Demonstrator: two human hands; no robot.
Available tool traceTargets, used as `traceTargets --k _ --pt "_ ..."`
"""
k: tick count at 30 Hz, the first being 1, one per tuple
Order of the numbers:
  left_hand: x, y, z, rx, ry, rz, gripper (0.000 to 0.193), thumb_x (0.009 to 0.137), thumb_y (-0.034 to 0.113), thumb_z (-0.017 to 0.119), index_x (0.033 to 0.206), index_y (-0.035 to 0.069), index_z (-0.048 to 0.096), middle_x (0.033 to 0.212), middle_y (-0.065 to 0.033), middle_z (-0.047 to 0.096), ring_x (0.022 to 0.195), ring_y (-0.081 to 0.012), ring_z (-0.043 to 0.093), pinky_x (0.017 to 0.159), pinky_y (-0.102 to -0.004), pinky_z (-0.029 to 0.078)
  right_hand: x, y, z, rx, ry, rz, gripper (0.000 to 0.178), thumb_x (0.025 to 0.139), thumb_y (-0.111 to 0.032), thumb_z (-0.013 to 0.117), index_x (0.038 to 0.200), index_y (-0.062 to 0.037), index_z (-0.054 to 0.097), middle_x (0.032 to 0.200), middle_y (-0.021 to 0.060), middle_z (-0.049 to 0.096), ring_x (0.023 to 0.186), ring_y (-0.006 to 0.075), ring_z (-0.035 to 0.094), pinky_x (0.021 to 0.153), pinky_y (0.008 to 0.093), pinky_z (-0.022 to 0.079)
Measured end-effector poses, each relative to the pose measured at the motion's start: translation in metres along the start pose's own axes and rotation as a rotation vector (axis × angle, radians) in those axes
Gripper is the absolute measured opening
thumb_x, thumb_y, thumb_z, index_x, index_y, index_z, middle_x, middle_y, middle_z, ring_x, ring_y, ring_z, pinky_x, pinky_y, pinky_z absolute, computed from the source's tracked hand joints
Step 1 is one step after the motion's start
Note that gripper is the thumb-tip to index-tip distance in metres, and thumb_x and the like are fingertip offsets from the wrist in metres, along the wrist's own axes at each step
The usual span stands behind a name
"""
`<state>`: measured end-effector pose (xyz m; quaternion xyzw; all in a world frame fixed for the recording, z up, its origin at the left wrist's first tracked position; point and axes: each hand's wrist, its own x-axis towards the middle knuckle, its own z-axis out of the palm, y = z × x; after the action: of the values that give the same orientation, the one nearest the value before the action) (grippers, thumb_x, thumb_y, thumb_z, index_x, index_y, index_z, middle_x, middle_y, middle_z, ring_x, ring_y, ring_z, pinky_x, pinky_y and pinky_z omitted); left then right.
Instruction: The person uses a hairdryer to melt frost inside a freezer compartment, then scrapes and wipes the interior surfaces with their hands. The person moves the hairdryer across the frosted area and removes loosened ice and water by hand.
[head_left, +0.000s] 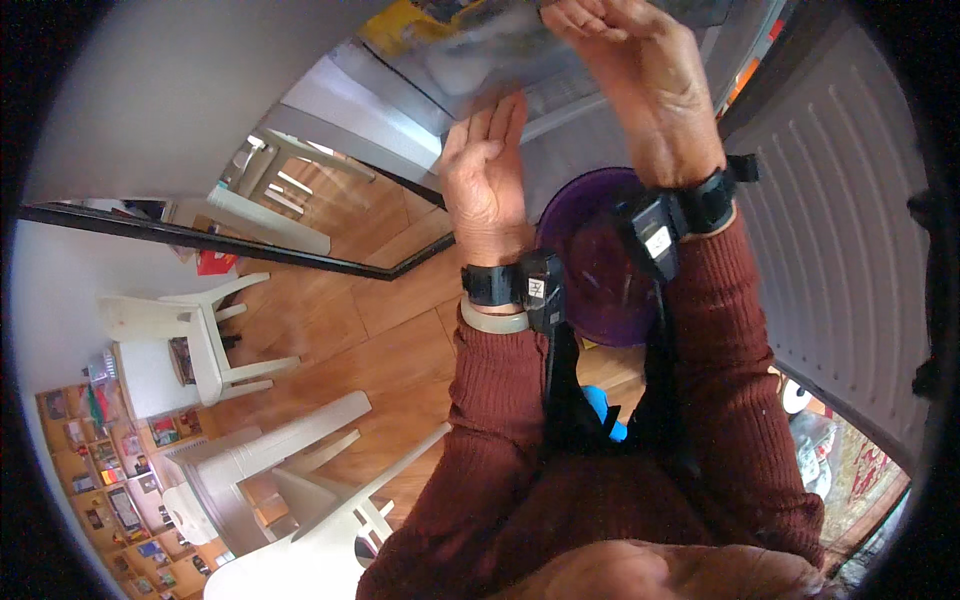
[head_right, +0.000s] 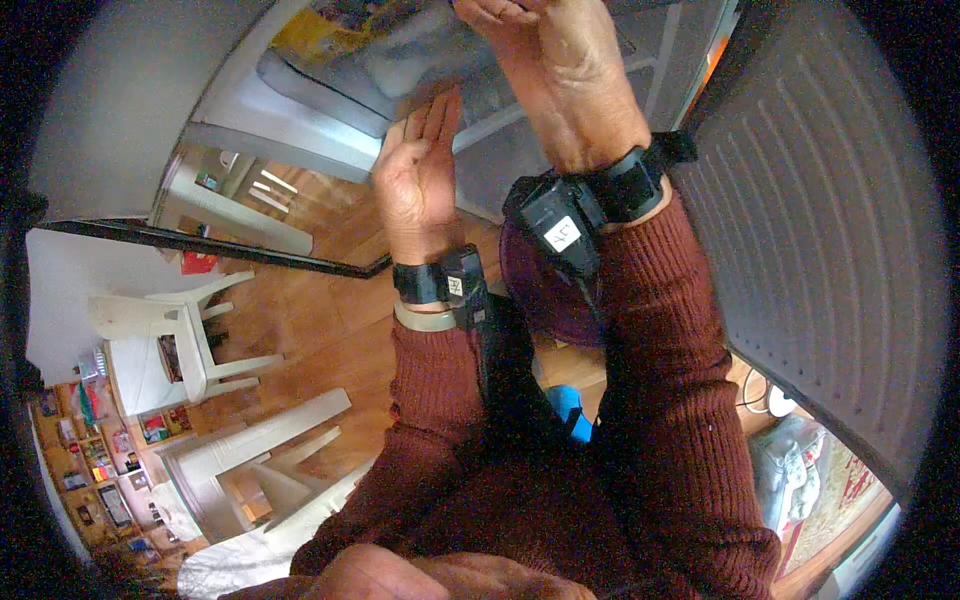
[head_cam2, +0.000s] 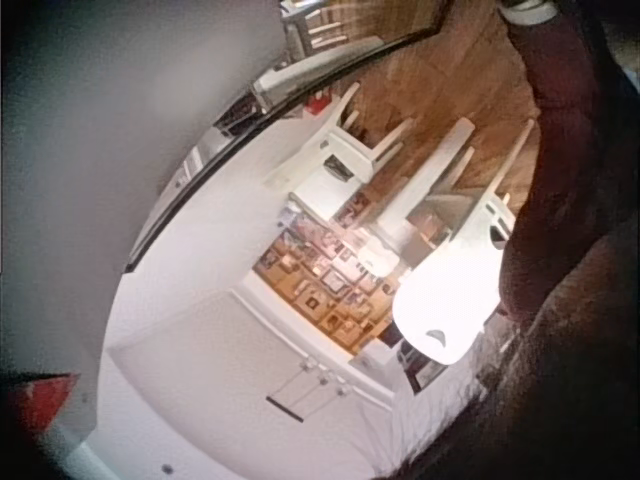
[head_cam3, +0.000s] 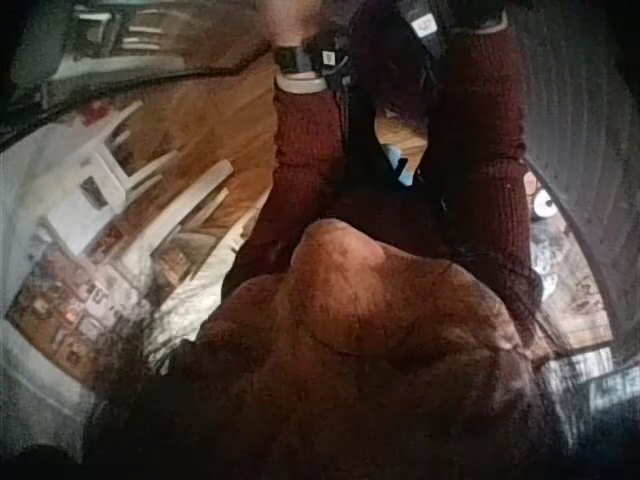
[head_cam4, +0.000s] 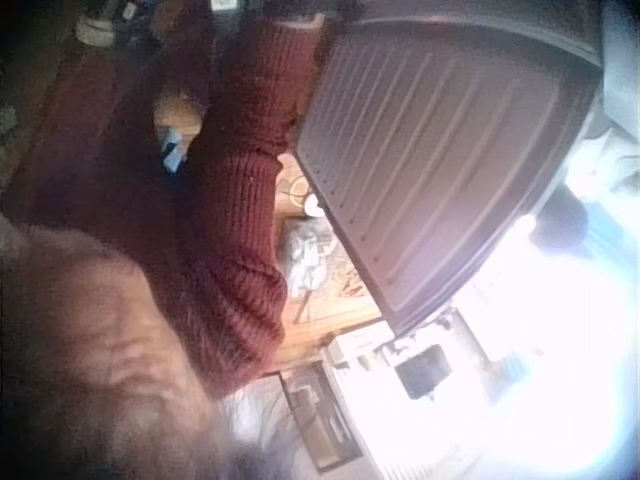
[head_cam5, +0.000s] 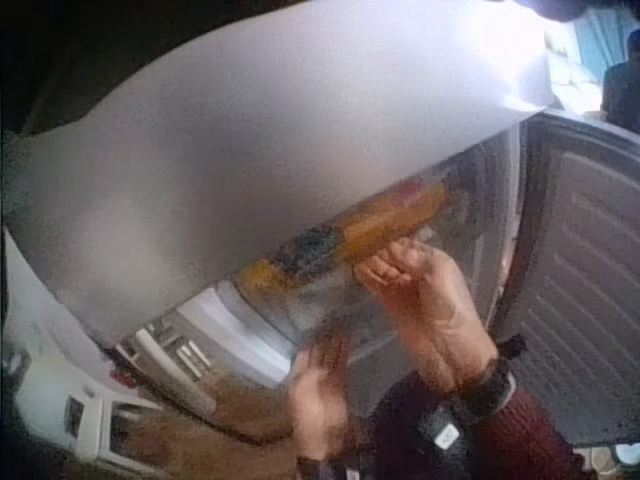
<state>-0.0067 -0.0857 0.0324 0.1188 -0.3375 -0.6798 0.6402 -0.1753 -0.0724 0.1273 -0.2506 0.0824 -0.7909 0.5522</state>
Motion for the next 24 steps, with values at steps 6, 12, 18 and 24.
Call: traceTargets --k 6,12,18,24 --pt "0.000 0.001 -0.001 -0.045 0.031 -0.028 0.049 0.079 -0.006 0.051 0.127 -0.015 0.051 0.135 -0.0276 0.056 0.135 -0.0447 0.047 0.121 -0.0560 0.033 0.001 -0.009 -0.008 -0.055 0.060 0.053 0.020 0.102 -0.013 0.057 0.084 -0.0147 0.049 0.081 -0.0022 0.046 0.077 0.0117 0.049 0.090 0.0350 0.046" --pt "0.003 -0.002 -0.006 -0.223 0.004 0.010 0.056 0.079 -0.012 0.049 0.134 -0.015 0.043 0.147 -0.0277 0.044 0.141 -0.0442 0.039 0.124 -0.0576 0.026 0.003 -0.006 -0.042 -0.115 -0.191 0.101 0.015 0.102 -0.016 0.059 0.106 -0.0012 0.061 0.097 0.0068 0.062 0.094 0.0215 0.062 0.097 0.0427 0.052" --pt "0.016 0.003 -0.009 -0.179 0.160 -0.070 0.033 0.083 -0.009 0.058 0.115 -0.015 0.050 0.132 -0.0276 0.054 0.134 -0.0397 0.048 0.124 -0.0545 0.030 -0.009 0.001 -0.084 -0.371 0.603 0.031 0.029 0.101 -0.027 0.065 0.112 -0.0005 0.063 0.112 0.0092 0.064 0.119 0.0292 0.057 0.104 0.0484 0.052" --pt "0.028 0.008 -0.015 -0.242 0.012 -0.225 0.079 0.081 -0.008 0.058 0.148 -0.023 0.018 0.158 -0.0385 0.025 0.154 -0.0482 0.018 0.127 -0.0601 0.019 0.025 0.008 -0.106 -0.047 0.464 0.036 0.026 0.102 -0.031 0.066 0.110 -0.0061 0.065 0.108 0.0081 0.063 0.107 0.0271 0.058 0.103 0.0576 0.050"
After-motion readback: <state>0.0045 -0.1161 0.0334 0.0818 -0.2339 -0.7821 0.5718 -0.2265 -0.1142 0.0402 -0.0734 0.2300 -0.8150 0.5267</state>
